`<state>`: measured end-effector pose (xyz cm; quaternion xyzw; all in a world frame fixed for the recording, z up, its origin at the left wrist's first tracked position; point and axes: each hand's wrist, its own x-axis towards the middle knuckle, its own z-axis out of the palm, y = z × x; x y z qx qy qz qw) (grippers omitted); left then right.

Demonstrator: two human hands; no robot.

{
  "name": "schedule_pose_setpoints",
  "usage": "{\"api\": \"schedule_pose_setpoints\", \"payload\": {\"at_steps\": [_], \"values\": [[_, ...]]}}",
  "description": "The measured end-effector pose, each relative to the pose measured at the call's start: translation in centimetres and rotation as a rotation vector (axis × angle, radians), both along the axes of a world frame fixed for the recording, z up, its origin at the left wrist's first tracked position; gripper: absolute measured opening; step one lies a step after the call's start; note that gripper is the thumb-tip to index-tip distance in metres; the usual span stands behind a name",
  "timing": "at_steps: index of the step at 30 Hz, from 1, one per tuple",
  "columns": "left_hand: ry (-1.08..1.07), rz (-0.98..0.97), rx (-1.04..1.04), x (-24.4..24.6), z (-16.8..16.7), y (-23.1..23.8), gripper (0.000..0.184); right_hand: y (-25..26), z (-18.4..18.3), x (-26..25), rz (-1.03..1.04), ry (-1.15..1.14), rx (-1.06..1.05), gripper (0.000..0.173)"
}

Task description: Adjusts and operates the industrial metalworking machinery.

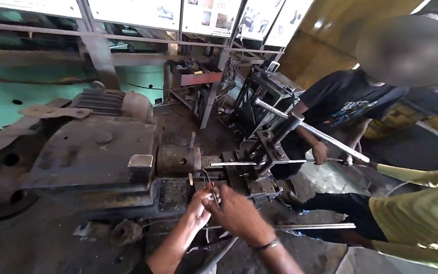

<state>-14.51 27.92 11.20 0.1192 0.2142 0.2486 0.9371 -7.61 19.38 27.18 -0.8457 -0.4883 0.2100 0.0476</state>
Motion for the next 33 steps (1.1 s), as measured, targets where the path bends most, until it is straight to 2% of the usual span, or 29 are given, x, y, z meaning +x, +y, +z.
{"api": "schedule_pose_setpoints", "payload": {"at_steps": [3, 5, 6, 7, 8, 9, 11, 12, 13, 14, 15, 16, 18, 19, 20, 21, 22, 24, 25, 26, 28, 31, 33], "values": [[0.02, 0.01, -0.029, 0.2, -0.2, 0.1, 0.013, -0.5, 12.4, -0.6, 0.047, -0.236, 0.308, 0.083], [0.006, -0.013, -0.022, 0.2, -0.6, 0.4, 0.012, -1.9, 19.6, -1.1, 0.092, -0.368, 0.611, 0.073], [0.001, -0.019, -0.019, 0.3, -0.6, 0.5, 0.012, -2.4, 21.7, -1.3, 0.079, -0.388, 0.722, 0.068], [-0.002, -0.02, -0.021, 0.4, -0.7, 0.4, 0.012, -2.8, 22.1, -1.5, 0.039, -0.388, 0.763, 0.067], [-0.002, -0.017, -0.026, 0.4, -0.7, 0.3, 0.012, -2.7, 20.3, -1.8, -0.01, -0.357, 0.736, 0.07], [0.004, -0.014, -0.026, 0.4, -0.7, 0.2, 0.012, -2.3, 16.0, -2.0, -0.064, -0.295, 0.663, 0.075], [0.06, -0.028, -0.012, 0.0, -0.9, -0.1, 0.014, -1.7, 1.4, -2.0, -0.157, -0.227, 0.598, 0.083], [0.076, -0.053, 0.015, 0.0, -1.4, -0.1, 0.015, -2.0, -4.0, -1.6, -0.189, -0.222, 0.521, 0.086], [0.028, -0.068, 0.038, 0.4, -1.8, 0.1, 0.015, -2.2, -4.9, -0.6, -0.165, -0.133, 0.32, 0.09], [-0.001, -0.066, 0.055, 0.7, -2.0, 0.6, 0.014, -1.7, -3.3, 0.2, -0.126, -0.045, 0.181, 0.092], [0.019, -0.078, 0.083, 0.3, -2.3, 0.7, 0.014, -1.8, -0.5, 0.0, -0.094, -0.024, 0.134, 0.091], [0.033, -0.094, 0.088, -0.1, -2.8, 0.2, 0.013, -2.6, 3.1, -0.8, -0.067, -0.093, 0.165, 0.088], [0.002, -0.087, 0.104, 0.5, -3.1, 0.7, 0.014, -3.0, 11.4, -2.2, 0.004, -0.322, 0.381, 0.088], [-0.006, -0.081, 0.102, 0.7, -3.0, 0.7, 0.014, -3.1, 14.2, -2.9, 0.032, -0.381, 0.488, 0.088], [0.003, -0.08, 0.096, 0.6, -3.0, 0.5, 0.013, -3.2, 15.0, -3.5, 0.028, -0.4, 0.538, 0.086], [0.015, -0.084, 0.094, 0.4, -2.8, 0.5, 0.013, -2.9, 13.2, -3.9, -0.016, -0.4, 0.52, 0.085], [0.03, -0.092, 0.093, 0.3, -2.5, 0.7, 0.014, -2.3, 8.5, -3.8, -0.076, -0.395, 0.49, 0.083], [0.127, -0.153, 0.128, -0.2, -2.5, 0.9, 0.017, -1.7, -6.3, -3.4, -0.18, -0.485, 0.555, 0.072], [0.158, -0.193, 0.149, -0.4, -3.2, 1.0, 0.021, -2.1, -10.9, -3.5, -0.212, -0.405, 0.447, 0.068], [0.15, -0.207, 0.153, -0.4, -3.8, 1.1, 0.022, -2.0, -12.5, -3.2, -0.206, -0.266, 0.293, 0.066], [0.129, -0.196, 0.11, -0.7, -4.2, 1.1, 0.025, -1.0, -12.0, -2.3, -0.156, -0.076, 0.096, 0.067], [0.136, -0.18, 0.112, -0.8, -3.8, 1.0, 0.026, 0.3, -11.4, -2.0, -0.127, -0.02, -0.045, 0.077], [0.196, -0.217, 0.217, -1.4, -4.4, 1.3, 0.029, 0.4, -11.1, -2.5, -0.158, -0.051, -0.061, 0.072]]}}
